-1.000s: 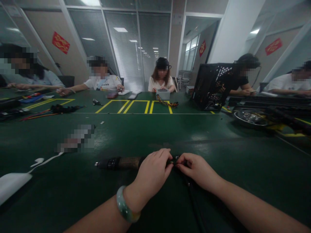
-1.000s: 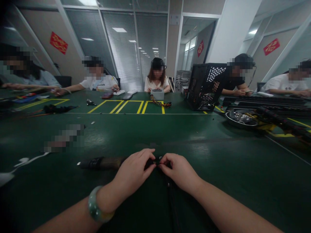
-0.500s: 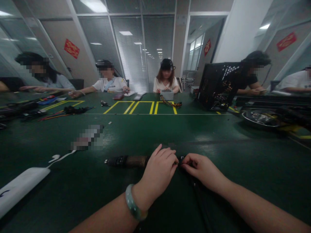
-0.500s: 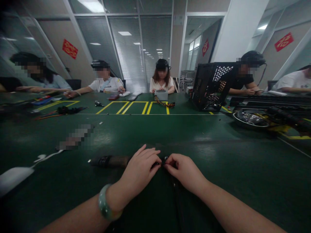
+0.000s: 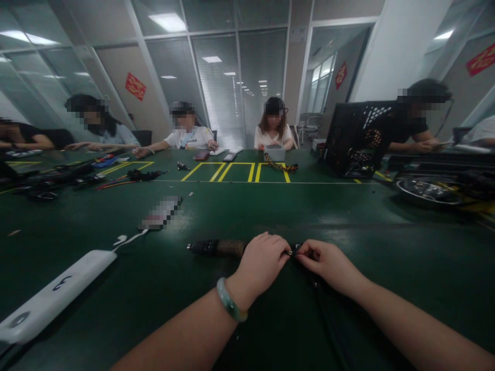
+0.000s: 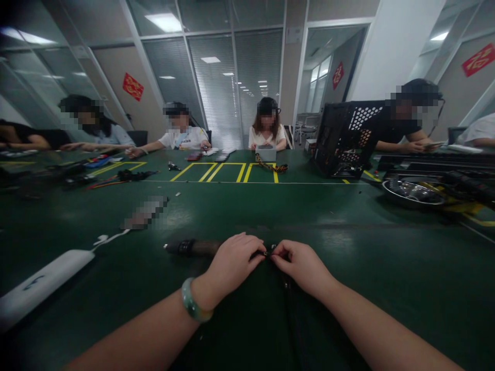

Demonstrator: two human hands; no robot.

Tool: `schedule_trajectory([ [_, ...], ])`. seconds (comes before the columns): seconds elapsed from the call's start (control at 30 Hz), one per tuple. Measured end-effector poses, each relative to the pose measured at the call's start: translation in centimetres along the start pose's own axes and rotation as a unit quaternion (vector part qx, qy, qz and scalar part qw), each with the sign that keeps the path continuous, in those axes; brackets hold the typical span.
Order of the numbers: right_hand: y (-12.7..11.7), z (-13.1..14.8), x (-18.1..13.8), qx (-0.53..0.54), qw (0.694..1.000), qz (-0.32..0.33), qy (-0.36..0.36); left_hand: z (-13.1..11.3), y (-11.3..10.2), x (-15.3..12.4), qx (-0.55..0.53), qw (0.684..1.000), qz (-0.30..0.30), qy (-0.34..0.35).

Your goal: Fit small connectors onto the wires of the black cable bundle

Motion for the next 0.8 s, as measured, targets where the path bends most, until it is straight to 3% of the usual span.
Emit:
schedule_trajectory([
  [0.43, 0.2, 1.1, -0.1, -0.030, 0.999, -0.010, -0.018, -0.6, -0.2, -0.6, 0.005, 1.000, -0.019, 0.004],
  [0.6, -0.1, 0.9, 0.6, -0.057, 0.998, 0.005, -0.013, -0.5, -0.3, -0.6, 0.024, 1.000, -0.015, -0.008],
  [0.8, -0.5, 0.5, 1.9, -0.006, 0.998, 0.060, 0.033, -0.4, -0.3, -0.3, 0.016, 1.000, -0.007, -0.001],
])
Point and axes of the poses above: each hand's wrist, its own x-axis towards the middle knuckle, its own y-axis out of the palm, z = x × y, the point moved 4 cm from there along x, towards the middle knuckle, and after that the axes turned 14 degrees about -y, right-handed, at the moved point
